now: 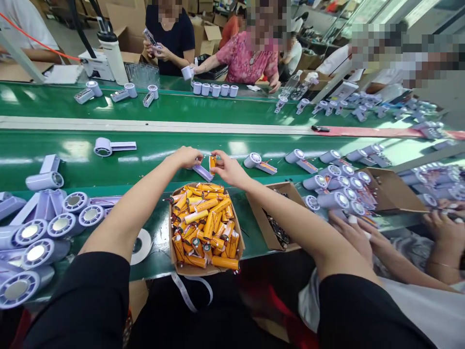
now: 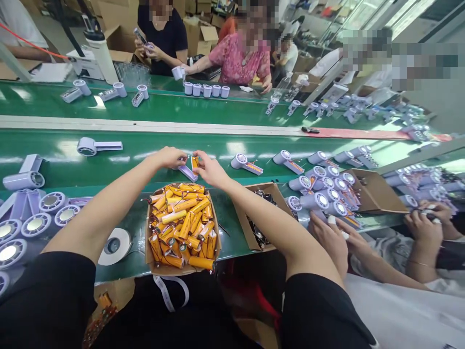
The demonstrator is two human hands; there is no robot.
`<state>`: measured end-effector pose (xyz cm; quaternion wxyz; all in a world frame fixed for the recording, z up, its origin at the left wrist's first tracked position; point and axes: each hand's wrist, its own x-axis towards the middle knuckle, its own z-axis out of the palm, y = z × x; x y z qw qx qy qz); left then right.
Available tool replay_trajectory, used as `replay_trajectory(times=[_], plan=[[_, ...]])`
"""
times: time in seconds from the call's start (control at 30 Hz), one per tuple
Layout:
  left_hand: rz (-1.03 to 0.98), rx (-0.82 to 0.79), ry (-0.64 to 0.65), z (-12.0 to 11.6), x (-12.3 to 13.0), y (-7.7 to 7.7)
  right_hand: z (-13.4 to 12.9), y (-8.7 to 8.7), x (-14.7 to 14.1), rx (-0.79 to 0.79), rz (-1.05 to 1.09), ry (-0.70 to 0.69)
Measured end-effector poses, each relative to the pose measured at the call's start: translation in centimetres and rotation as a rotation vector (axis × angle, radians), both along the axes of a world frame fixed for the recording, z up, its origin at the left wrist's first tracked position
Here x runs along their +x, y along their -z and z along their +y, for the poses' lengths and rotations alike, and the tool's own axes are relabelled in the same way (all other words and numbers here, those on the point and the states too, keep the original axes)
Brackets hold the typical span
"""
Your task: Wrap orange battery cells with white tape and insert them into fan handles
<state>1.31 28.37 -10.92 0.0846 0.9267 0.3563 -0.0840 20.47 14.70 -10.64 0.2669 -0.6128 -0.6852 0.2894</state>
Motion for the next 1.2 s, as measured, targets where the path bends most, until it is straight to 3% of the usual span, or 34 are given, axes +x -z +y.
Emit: replay_trajectory(times=[0.33,0.57,0.93,1.1,1.2], plan=[[-0.108,-0.008,-0.056,-0.5,2.0,1.2,0.8,1.9,0.3,-0.024,-0.222,-0.072],[-0.120,-0.014,-0.054,0.2,2.9,1.6,1.4,1.4,0.8,-0.053,-0.470,-0.063],[-0.152,-0.051,-0.040,0.5,4.1,1.4,3.3,1.3,-0.4,-0.161,-0.847,-0.217],[-0.190,-0.042,-0.076,-0.7,4.2,0.0,4.0,-0.1,-0.8,-0.183,-0.923,-0.278],[-0.320,-0.028,-0.103,-2.9,1.4,-1.6,3.7,-0.3,0.0,-0.144,-0.924,-0.243]])
